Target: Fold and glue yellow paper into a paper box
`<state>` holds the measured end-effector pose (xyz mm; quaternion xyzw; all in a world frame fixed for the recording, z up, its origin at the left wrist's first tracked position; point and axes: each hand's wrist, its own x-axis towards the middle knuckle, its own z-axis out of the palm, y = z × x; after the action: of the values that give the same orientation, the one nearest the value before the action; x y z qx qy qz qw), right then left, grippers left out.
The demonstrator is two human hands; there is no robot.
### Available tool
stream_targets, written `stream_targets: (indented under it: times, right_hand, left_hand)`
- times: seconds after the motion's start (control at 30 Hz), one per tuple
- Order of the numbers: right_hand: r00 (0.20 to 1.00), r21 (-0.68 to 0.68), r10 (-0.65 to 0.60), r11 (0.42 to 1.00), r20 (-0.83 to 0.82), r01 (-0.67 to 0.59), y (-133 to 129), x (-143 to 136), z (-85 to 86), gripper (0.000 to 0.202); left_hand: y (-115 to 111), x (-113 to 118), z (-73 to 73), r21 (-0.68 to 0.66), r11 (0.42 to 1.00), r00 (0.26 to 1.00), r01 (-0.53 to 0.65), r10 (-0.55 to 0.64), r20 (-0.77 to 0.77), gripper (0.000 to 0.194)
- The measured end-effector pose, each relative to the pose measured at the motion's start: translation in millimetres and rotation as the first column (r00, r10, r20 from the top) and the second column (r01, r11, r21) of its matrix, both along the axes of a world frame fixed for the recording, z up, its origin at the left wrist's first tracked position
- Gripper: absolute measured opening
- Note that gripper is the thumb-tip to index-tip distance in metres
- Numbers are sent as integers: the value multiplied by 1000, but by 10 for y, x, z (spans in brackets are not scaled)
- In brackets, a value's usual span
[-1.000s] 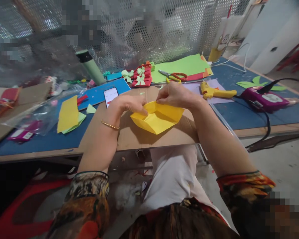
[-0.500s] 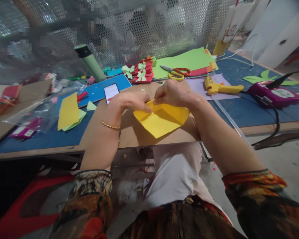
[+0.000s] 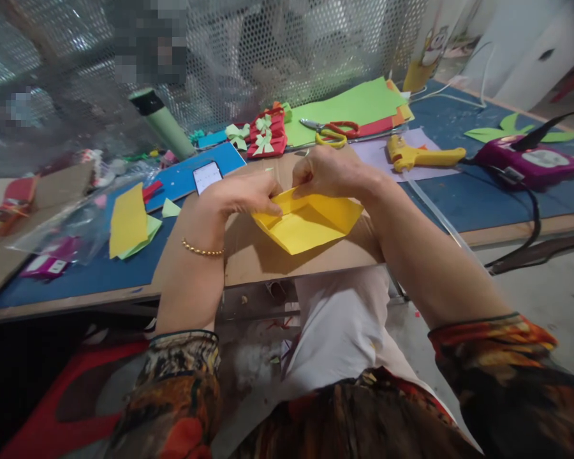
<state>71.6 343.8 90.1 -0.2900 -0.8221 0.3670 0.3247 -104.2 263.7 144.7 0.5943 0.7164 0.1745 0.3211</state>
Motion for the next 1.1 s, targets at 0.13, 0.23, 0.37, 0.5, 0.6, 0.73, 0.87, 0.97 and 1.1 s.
stream_targets:
  times: [0.13,0.23,0.37,0.5,0.6,0.73,0.87,0.97,1.1]
  right_hand:
    - [993,116,69,990,100,-80,30,27,4,27]
    - [984,176,89,978,152,-115,23,39,26,26]
    - [982,204,79,972,173,-114,16,37,39,28]
    - [988,159,73,983,136,-94,67,30,-6,32]
    - [990,167,69,982,126,-90,101,20,-53,31]
    - [986,193,85,975,146,-113,89,6,-65,26]
    - [971,305,99,938,219,-164,66,21,-34,15]
    - [963,407,79,895,258,-183,74,34,-33,10]
    - [957,486,59,852,283,-196,114,15,-71,8]
  left_hand:
    - [-33,71,30,-112,988,976,106,-124,-176,40]
    - [-64,119,57,-136,975,934,178,-211,-289,43]
    - [-71,131,57,-114,985,968,128,-149,-202,42]
    - [-65,103,26,-92,994,982,64,-79,-170,42]
    - [-67,92,2,-82,982,933,169,-187,-308,43]
    - [-70,118,1,-61,955,841,289,-284,-461,46]
    - [-85,149,63,-113,944,794,311,-323,-515,43]
    - [-111,147,115,-209,903,698,376,-424,-577,37]
    - [-105,112,99,-203,891,640,405,-435,-633,44]
